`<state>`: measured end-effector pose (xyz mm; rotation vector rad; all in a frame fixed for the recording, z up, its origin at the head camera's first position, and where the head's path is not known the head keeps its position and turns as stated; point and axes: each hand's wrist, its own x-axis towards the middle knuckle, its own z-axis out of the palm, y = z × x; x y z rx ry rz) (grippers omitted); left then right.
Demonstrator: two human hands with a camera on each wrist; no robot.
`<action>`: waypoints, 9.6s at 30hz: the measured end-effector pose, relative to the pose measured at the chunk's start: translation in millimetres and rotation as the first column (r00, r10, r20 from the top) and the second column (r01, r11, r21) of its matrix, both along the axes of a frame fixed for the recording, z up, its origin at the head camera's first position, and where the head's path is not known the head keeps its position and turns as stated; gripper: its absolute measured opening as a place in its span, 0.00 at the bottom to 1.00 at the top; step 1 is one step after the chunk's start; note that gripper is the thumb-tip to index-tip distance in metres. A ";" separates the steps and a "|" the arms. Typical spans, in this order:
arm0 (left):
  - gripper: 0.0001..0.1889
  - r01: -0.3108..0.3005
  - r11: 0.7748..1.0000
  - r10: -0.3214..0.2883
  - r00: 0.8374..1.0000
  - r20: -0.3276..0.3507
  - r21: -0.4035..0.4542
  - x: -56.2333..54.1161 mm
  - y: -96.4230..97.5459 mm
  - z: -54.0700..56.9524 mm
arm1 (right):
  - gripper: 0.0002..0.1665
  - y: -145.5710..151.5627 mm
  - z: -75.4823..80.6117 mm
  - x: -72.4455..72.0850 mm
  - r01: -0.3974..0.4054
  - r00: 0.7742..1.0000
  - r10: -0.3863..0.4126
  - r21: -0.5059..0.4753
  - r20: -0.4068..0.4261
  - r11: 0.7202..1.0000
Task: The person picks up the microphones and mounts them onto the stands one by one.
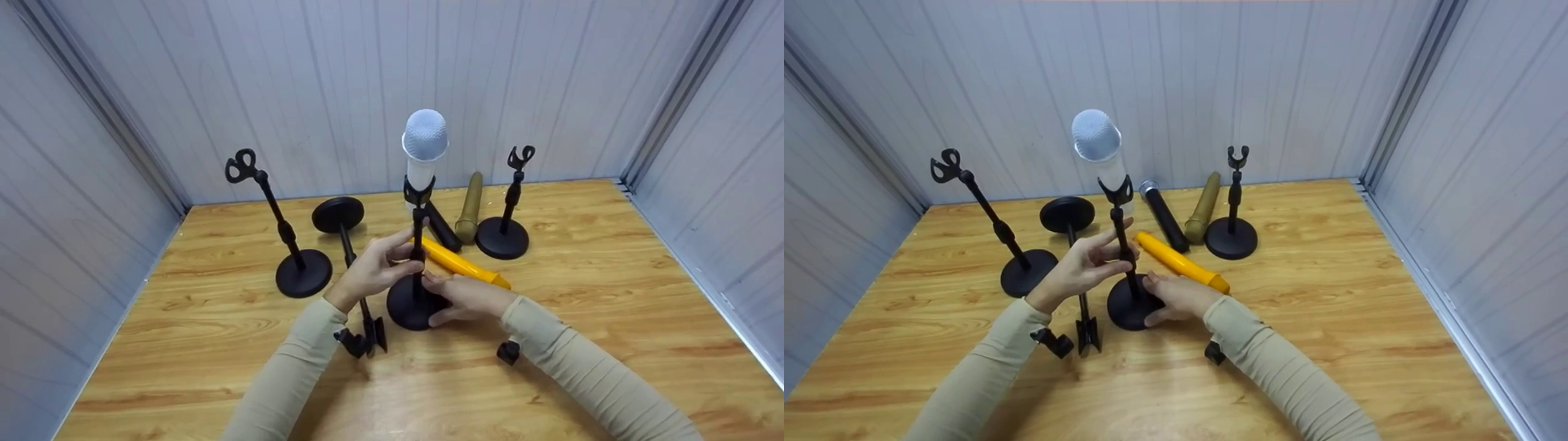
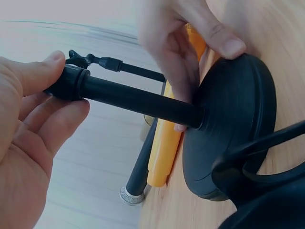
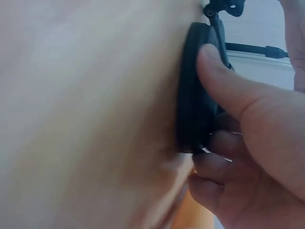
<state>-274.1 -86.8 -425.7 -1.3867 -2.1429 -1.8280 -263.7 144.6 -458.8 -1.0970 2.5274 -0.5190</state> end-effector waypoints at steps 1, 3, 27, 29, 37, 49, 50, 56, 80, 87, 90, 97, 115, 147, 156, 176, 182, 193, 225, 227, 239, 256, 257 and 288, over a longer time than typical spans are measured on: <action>0.36 -0.005 1.000 0.005 1.000 -0.004 -0.003 -0.2 -0.1 -0.1 | 0.53 -2.0 1.6 -0.2 -0.002 1.000 0.002 -0.003 -0.015 1.000; 0.36 -0.016 1.000 0.016 1.000 0.002 -0.010 0.6 -0.3 0.5 | 0.52 -5.6 4.0 -0.6 -0.007 0.999 0.007 -0.001 -0.048 1.000; 0.20 -0.197 0.980 0.195 0.979 0.051 0.028 28.1 6.8 25.1 | 0.49 -13.5 5.6 0.7 -0.008 0.998 0.009 0.012 -0.062 1.000; 0.14 -0.215 0.976 0.214 0.976 0.050 0.029 32.2 8.9 31.3 | 0.49 -13.9 5.5 0.4 -0.013 0.998 0.013 0.012 -0.062 1.000; 0.04 -0.260 0.964 0.262 0.964 -0.047 0.050 35.5 17.2 35.4 | 0.50 -12.2 2.6 1.3 0.038 0.999 -0.037 0.005 -0.031 0.999; 0.13 -0.280 0.958 0.280 0.960 0.004 0.054 14.4 17.3 8.7 | 0.48 -12.3 6.5 0.0 0.032 0.998 -0.030 0.029 -0.056 0.999; 0.14 -0.271 0.961 0.271 0.963 0.009 0.046 13.6 16.4 7.9 | 0.48 -12.1 6.5 -0.2 0.032 0.998 -0.030 0.027 -0.053 0.999; 0.16 -0.243 0.970 0.243 0.970 0.013 0.003 10.7 11.8 5.7 | 0.49 -10.9 6.5 -0.5 0.021 0.999 -0.020 0.007 -0.047 1.000; 0.25 -0.226 0.973 0.225 0.974 -0.027 -0.041 9.2 10.2 -2.4 | 0.54 -9.2 3.9 0.9 0.039 0.999 -0.038 0.023 -0.038 0.999; 0.22 -0.248 0.969 0.248 0.967 -0.055 -0.005 10.0 10.6 -8.1 | 0.54 -6.3 1.6 2.7 0.037 0.996 -0.036 0.015 -0.077 0.999; 0.22 -0.249 0.968 0.249 0.967 -0.053 0.000 10.1 10.3 -9.5 | 0.56 -5.3 -0.5 3.4 0.056 0.996 -0.055 0.010 -0.070 0.998; 0.21 -0.251 0.968 0.249 0.967 -0.053 -0.028 9.9 7.1 -7.7 | 0.55 -5.2 -1.8 2.5 0.107 0.994 -0.108 -0.022 -0.031 0.994; 0.16 -0.173 0.983 0.169 0.983 -0.070 -0.061 12.9 7.9 -5.6 | 0.51 -3.8 -4.3 0.7 0.105 0.994 -0.107 -0.048 -0.029 0.993; 0.14 -0.425 0.904 0.413 0.894 -0.177 -0.036 16.7 11.1 1.1 | 0.55 -4.4 -5.9 -0.5 0.125 0.992 -0.125 -0.017 -0.008 0.992; 0.12 -0.469 0.883 0.454 0.867 -0.203 -0.029 19.2 16.1 2.4 | 0.47 -3.1 -2.9 -0.1 0.117 0.993 -0.118 -0.038 -0.020 0.992; 0.11 -0.249 0.968 0.248 0.969 -0.020 -0.042 3.9 4.7 -1.3 | 0.52 -2.8 -5.3 -1.7 0.102 0.994 -0.103 -0.028 -0.035 0.994; 0.12 -0.228 0.973 0.227 0.974 -0.014 -0.048 2.2 3.7 0.2 | 0.54 -2.1 -2.7 -1.8 0.107 0.994 -0.108 -0.022 -0.033 0.994; 0.13 -0.221 0.974 0.220 0.975 -0.026 -0.049 2.1 3.8 -0.2 | 0.54 -2.1 -3.4 -2.3 0.129 0.991 -0.130 -0.017 -0.039 0.991; 0.28 -0.364 0.592 0.318 0.925 -0.207 -0.719 29.9 -3.0 -15.5 | 0.53 -6.9 -2.9 3.3 0.151 0.989 -0.151 0.004 0.006 0.989; 0.29 -0.371 0.566 0.321 0.922 -0.218 -0.736 30.9 -2.7 -17.5 | 0.53 -7.6 -3.3 3.6 0.145 0.989 -0.145 0.007 0.008 0.989; 0.32 -0.370 0.501 0.304 0.922 -0.242 -0.782 32.5 1.9 -21.2 | 0.56 -7.4 -2.1 5.0 0.166 0.985 -0.168 0.039 0.032 0.985; 0.33 -0.368 0.395 0.309 0.916 -0.255 -0.842 15.6 -8.1 -18.0 | 0.44 -44.6 9.2 -11.0 0.153 0.977 -0.124 0.164 -0.173 0.975; 0.33 -0.364 0.388 0.312 0.916 -0.251 -0.847 12.8 -8.9 -17.5 | 0.41 -47.0 9.8 -12.9 0.157 0.976 -0.129 0.157 -0.175 0.975; 0.32 -0.277 0.295 0.403 0.904 -0.144 -0.914 -45.8 -6.8 -9.6 | 0.26 -75.8 17.7 -59.4 0.272 0.956 -0.241 0.189 -0.168 0.944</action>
